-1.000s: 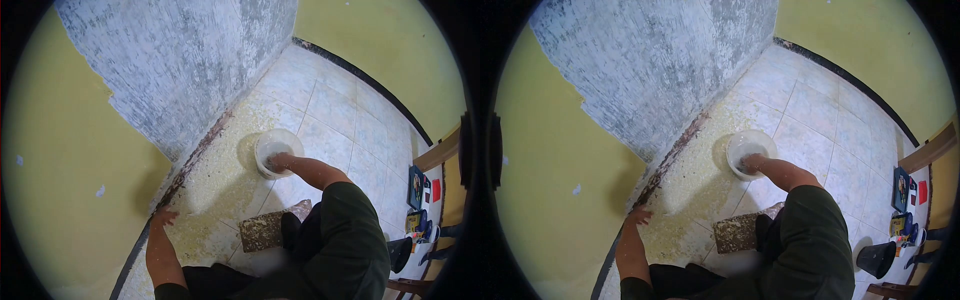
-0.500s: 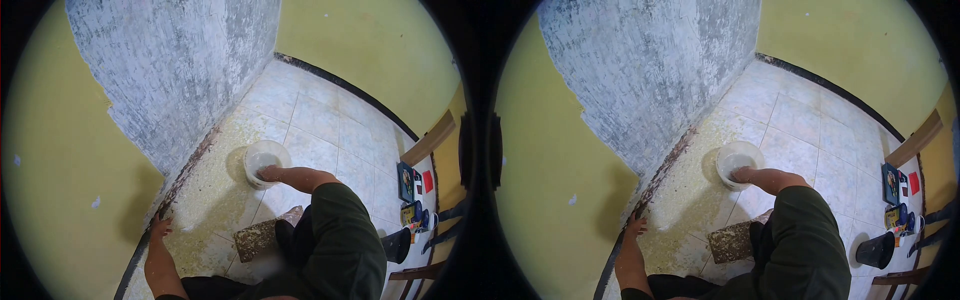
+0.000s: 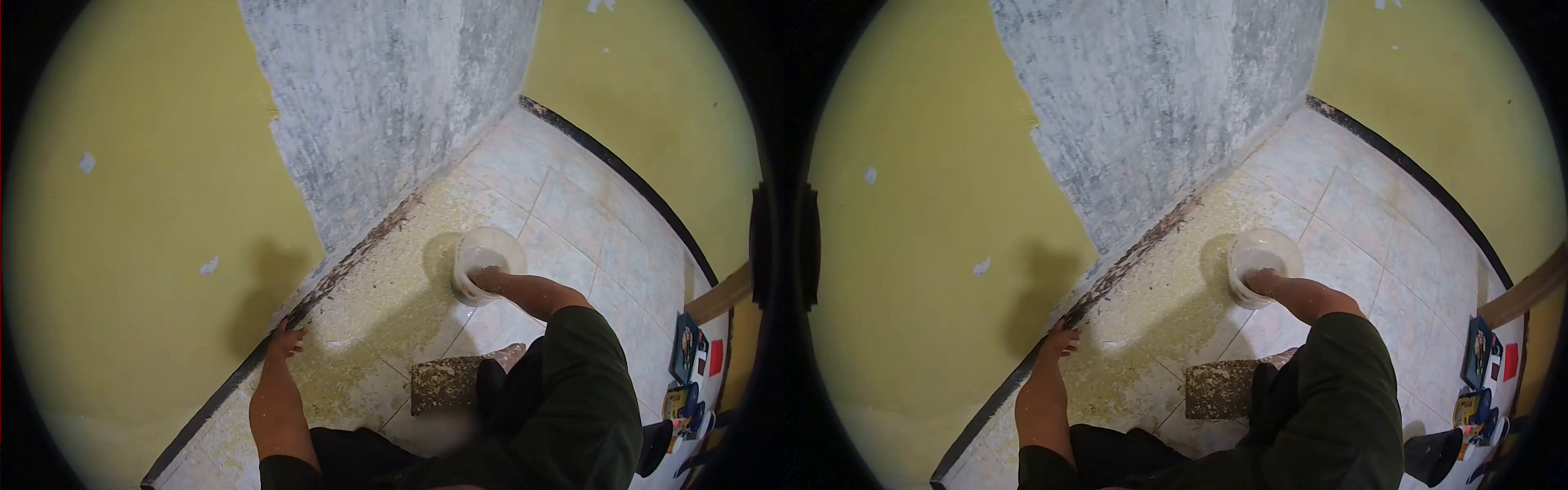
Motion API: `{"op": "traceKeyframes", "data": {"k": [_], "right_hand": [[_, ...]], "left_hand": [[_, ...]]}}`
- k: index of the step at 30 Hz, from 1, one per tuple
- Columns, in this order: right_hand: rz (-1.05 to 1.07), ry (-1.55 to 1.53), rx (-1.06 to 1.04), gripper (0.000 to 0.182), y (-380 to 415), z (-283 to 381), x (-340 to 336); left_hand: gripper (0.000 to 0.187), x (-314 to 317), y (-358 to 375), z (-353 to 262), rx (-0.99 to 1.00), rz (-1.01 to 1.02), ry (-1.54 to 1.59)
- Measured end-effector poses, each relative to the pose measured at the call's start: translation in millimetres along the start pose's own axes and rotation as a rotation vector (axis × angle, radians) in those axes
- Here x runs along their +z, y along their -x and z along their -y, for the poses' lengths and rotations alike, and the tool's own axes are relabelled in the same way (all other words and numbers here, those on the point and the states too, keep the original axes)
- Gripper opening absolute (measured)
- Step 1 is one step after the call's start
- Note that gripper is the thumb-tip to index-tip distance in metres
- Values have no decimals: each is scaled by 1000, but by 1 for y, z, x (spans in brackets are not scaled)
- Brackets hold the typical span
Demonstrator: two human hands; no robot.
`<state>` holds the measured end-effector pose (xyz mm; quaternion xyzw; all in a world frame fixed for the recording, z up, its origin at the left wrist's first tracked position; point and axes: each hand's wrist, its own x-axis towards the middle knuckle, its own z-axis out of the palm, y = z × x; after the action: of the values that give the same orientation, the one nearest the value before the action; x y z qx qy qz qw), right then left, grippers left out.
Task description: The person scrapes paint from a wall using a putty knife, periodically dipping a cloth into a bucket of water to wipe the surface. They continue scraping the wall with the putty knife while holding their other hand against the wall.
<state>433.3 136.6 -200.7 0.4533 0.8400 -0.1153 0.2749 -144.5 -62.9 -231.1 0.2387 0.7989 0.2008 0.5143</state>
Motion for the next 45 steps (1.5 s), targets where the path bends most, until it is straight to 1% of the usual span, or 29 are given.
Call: {"op": "traceKeyframes", "data": {"k": [1, 6, 8, 11, 18, 21, 23, 25, 26, 27, 28, 29, 30, 31, 33, 37, 39, 40, 42, 45], "right_hand": [[1, 1, 18, 37, 0, -1, 0], [11, 71, -23, 40, 2, 0, -4], [98, 81, -35, 41, 8, 7, -19], [78, 147, -39, 41, 6, 6, -13], [55, 144, -49, 40, -2, -2, -2], [63, 119, -40, 41, -10, -9, 4], [68, 14, -11, 43, -6, -13, -2], [-39, -73, 2, 54, -2, -23, -7], [-56, -117, 43, 55, -12, -36, -1], [115, -240, 91, 53, -9, -41, -18], [210, -307, 186, 35, -1, -40, -35], [304, -359, 201, 20, -6, -47, -39], [316, -391, 216, 15, 2, -46, -49], [364, -439, 287, 18, -7, -55, -44], [405, -399, 389, 20, -7, -56, -51], [384, -368, 388, 23, 10, -48, -66], [346, -284, 362, 22, 12, -47, -68], [349, -284, 359, 22, 13, -47, -72], [293, -174, 340, 21, 18, -49, -81], [252, -150, 348, 24, 19, -53, -89]], "left_hand": [[111, 1, 0, -1, 1, 3, -12], [114, -1, 1, -2, 2, 2, -34], [115, -2, 0, -2, 17, 10, -39], [115, -3, 4, -4, 20, 11, -47], [115, -1, 10, -8, 9, -6, -46], [116, -2, 5, -7, 11, -3, -53], [116, 0, -1, -2, 35, -28, -54], [115, -4, -12, 3, 28, -16, -45], [115, -2, -17, 7, 25, -12, -29], [114, 0, -13, 6, 32, -27, -22], [113, 1, 0, -3, 22, -25, -39], [112, 3, 8, -10, 14, -29, -54], [112, 5, 7, -9, 4, -16, -65], [112, 5, 4, -9, 3, -23, -71], [111, 9, 6, -13, -1, -26, -83], [107, 14, 11, -22, -9, -16, -123], [105, 13, 8, -20, -33, -6, -123], [104, 14, 7, -17, -11, -27, -122], [104, 14, 3, -13, 7, -47, -122], [102, 15, 0, -12, -10, -36, -140]]}}
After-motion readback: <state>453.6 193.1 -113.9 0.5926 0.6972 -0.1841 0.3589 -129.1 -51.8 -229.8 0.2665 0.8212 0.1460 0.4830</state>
